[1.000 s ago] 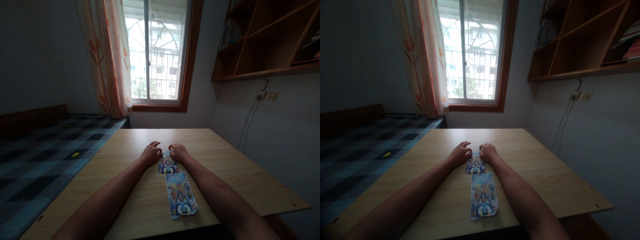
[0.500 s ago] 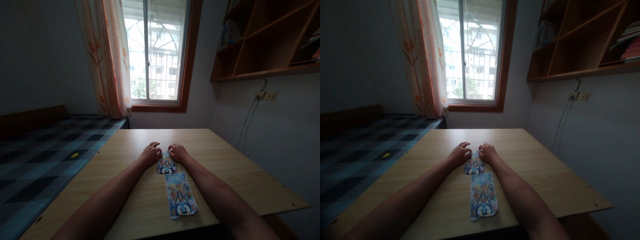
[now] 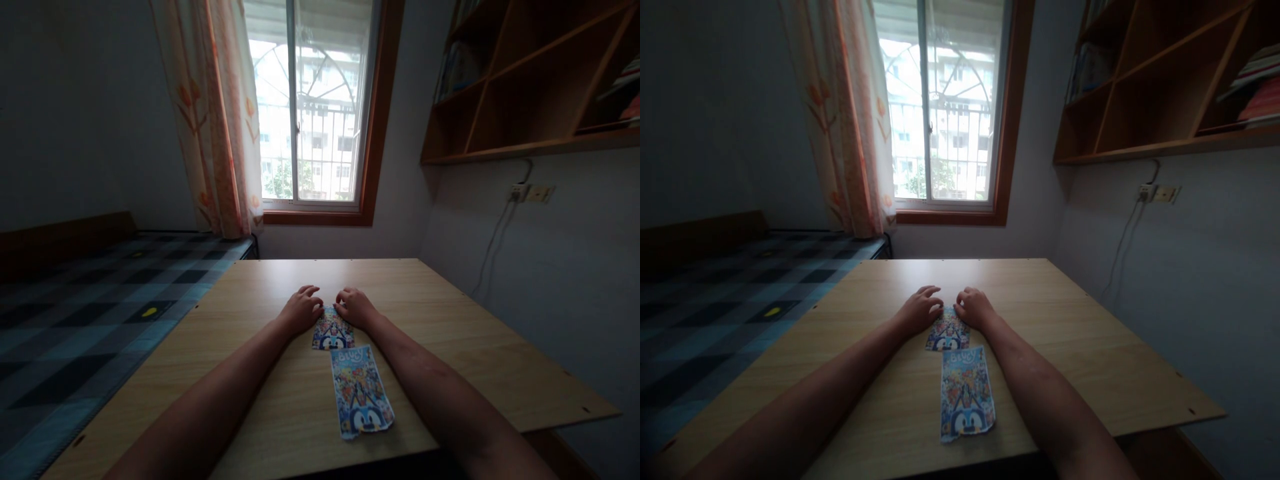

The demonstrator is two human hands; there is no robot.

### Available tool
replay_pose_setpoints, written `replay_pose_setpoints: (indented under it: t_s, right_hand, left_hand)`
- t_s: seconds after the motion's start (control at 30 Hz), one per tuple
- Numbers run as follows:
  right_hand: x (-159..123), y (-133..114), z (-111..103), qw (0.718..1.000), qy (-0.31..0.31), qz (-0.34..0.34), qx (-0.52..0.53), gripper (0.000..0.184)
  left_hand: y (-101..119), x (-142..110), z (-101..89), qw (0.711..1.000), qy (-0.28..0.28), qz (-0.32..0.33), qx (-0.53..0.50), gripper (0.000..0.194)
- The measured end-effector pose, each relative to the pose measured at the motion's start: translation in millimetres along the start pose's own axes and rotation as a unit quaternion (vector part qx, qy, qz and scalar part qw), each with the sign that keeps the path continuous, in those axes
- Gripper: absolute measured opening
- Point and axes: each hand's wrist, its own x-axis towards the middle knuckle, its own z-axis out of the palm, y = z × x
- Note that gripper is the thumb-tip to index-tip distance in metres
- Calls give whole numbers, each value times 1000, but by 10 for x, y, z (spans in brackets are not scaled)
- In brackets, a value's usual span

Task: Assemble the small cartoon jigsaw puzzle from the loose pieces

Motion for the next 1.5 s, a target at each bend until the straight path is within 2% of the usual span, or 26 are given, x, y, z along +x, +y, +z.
replay_pose_setpoints:
  t_s: [0.23,0.4,0.7,1.13,1.5]
  right_hand:
    - [8,-25,-13,1000,-21,19,-3,16]
    - [4,-79,-36,999,-17,27,-42,19]
    - [19,-241,-53,992,-27,64,-105,37]
    - [13,-219,-20,994,-19,85,-68,25]
    - [-4,-120,-34,998,-3,60,-17,18]
  left_hand:
    - [-12,-1,14,1000,7,6,-5,22]
    - [-9,-3,14,1000,12,5,-8,21]
    - [17,3,-12,1000,9,3,-17,18]
    - [-6,2,16,1000,11,5,-18,16]
    - [0,1,2,1000,5,1,-16,18]
